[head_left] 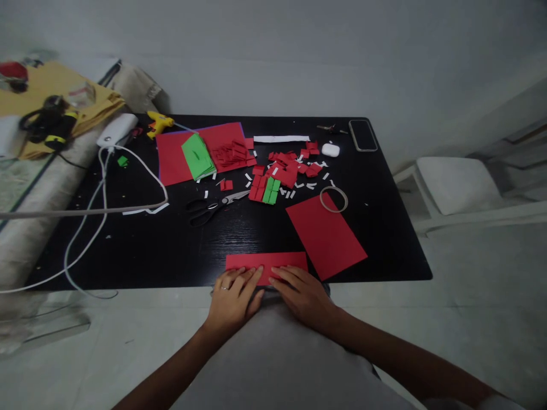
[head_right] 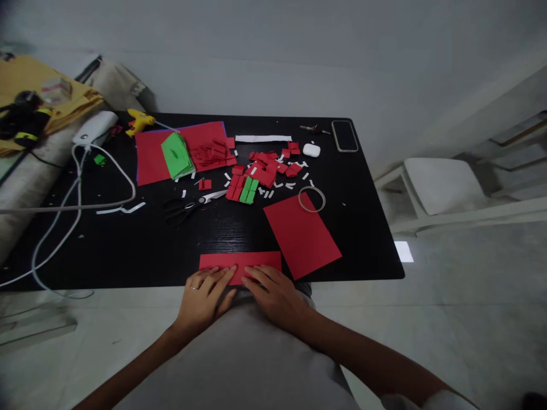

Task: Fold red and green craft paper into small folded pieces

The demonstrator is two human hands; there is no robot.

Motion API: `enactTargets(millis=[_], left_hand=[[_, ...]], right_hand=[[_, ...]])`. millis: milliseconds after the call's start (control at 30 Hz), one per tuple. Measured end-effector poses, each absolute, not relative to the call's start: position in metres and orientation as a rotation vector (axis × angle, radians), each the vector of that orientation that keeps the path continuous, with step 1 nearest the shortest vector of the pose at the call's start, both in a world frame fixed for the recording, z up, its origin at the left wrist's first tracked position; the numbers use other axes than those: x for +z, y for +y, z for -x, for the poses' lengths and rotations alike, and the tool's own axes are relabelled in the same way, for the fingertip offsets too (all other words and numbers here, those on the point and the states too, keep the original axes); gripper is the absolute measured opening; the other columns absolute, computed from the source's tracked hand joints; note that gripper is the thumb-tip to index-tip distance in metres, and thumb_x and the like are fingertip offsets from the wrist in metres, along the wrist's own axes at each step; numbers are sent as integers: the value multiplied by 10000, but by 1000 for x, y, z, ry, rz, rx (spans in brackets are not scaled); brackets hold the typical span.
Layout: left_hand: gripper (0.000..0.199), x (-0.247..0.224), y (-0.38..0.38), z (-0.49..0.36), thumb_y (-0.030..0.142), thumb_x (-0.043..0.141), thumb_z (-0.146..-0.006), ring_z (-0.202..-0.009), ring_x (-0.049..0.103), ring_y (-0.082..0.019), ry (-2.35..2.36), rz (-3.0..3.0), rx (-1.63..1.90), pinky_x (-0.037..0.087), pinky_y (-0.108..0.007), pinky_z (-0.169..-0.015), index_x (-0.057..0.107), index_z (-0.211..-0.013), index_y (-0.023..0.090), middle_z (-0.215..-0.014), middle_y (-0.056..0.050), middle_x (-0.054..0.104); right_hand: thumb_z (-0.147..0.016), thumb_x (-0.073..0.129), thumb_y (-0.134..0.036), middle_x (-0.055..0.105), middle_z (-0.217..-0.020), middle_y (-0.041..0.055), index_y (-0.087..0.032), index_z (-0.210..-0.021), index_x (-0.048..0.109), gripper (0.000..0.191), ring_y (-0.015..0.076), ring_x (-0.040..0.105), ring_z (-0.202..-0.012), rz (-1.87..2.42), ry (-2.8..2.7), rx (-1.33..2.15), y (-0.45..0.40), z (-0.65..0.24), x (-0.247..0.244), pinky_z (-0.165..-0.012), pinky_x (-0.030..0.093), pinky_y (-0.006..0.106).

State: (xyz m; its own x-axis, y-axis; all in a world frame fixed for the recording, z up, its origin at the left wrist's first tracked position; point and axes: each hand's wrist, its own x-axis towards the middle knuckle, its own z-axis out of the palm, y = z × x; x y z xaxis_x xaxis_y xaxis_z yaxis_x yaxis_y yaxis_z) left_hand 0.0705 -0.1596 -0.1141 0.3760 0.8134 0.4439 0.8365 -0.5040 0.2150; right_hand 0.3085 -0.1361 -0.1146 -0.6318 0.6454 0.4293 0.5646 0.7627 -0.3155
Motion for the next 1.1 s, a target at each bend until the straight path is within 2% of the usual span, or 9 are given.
enactTargets(millis=[300, 567, 867, 1100], left_hand=[[348, -114, -161, -71, 242, 659, -989, -1038, 676, -273, -1543, 2573, -785, 478, -424, -977, 684, -1320, 138, -1110, -109, 773], [336, -118, -161, -72, 191, 682, -978, -1033, 678, -260, -1523, 2526, -836, 487, -407, -984, 678, -1312, 156, -1099, -88, 782], [360, -119, -161, -73, 179, 699, -959, -1039, 688, -265, -1529, 2502, -852, 503, -417, -982, 675, -1317, 155, -1110, -100, 779], [361, -120, -161, -72, 181, 684, -966, -1038, 692, -267, -1539, 2505, -827, 515, -417, -965, 671, -1326, 167, -1116, -99, 778]], right_hand=[[-988, 554, -54, 730, -1386, 108, -151, -1336, 696, 389, 234, 708, -1242, 970, -2384, 204, -144, -322, -122, -1073, 619, 403], [-993, 528, -36, 714, -1416, 106, -119, -1450, 605, 471, 236, 684, -1296, 932, -2419, 204, -146, -328, -124, -1094, 614, 409], [-975, 543, -27, 765, -1332, 83, -147, -1586, 464, 627, 234, 735, -1183, 1051, -2361, 70, -148, -332, -116, -1008, 623, 396], [-971, 559, -29, 761, -1340, 83, -157, -1469, 583, 514, 222, 728, -1169, 1186, -2308, 44, -153, -336, -110, -1029, 528, 419]])
